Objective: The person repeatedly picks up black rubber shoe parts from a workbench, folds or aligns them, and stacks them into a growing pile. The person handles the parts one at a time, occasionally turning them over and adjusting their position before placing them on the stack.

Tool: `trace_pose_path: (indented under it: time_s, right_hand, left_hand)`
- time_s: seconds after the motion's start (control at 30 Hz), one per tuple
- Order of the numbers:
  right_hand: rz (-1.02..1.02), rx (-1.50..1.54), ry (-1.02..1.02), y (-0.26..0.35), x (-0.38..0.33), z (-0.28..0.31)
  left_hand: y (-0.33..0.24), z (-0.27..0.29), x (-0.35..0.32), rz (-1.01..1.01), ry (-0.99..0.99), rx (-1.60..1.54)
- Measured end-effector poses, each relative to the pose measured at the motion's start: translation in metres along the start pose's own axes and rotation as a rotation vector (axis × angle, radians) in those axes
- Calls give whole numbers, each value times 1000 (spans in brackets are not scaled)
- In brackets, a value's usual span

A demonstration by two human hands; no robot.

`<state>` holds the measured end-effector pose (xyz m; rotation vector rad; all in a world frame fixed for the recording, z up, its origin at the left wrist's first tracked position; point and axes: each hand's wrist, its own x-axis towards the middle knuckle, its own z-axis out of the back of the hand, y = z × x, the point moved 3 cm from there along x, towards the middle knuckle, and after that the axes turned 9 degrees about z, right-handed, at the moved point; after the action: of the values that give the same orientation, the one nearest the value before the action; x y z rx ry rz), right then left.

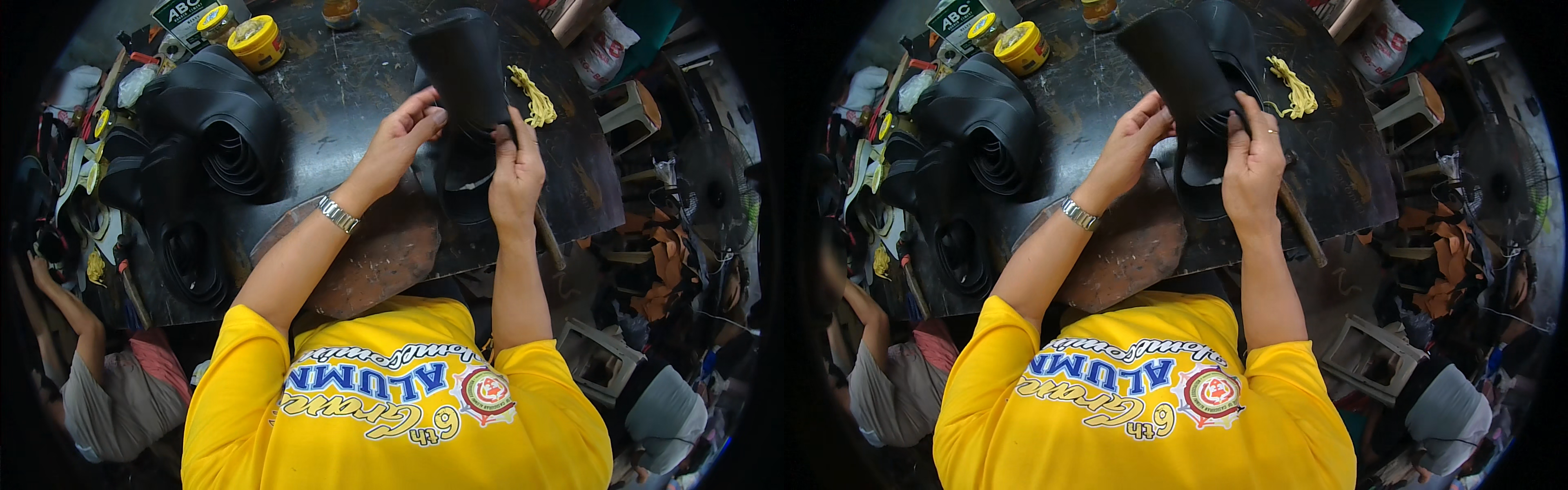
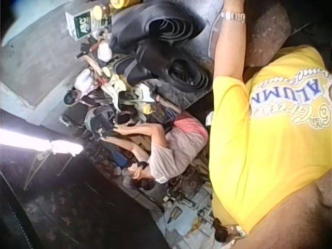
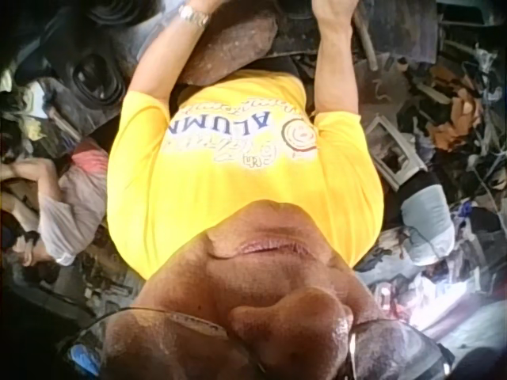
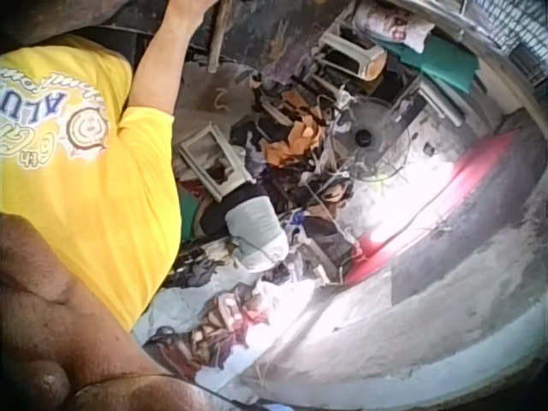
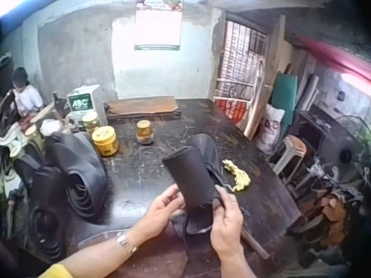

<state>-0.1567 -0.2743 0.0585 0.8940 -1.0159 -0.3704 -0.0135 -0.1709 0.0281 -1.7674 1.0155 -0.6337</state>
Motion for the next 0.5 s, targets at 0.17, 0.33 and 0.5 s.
trace_pose_path:
  time_s: [0.17, 0.33, 0.5]
  right_hand:
    - [-44, -143, -79, -18, 7, 25]
    - [-17, -206, 99, -57, 39, 17]
    - [-133, -137, 281, -83, 61, -8]
  left_hand:
    - [3, -7, 13, -120, -145, 64]
    - [12, -2, 23, -31, -398, 71]
    - [12, 17, 48, -21, -582, 73]
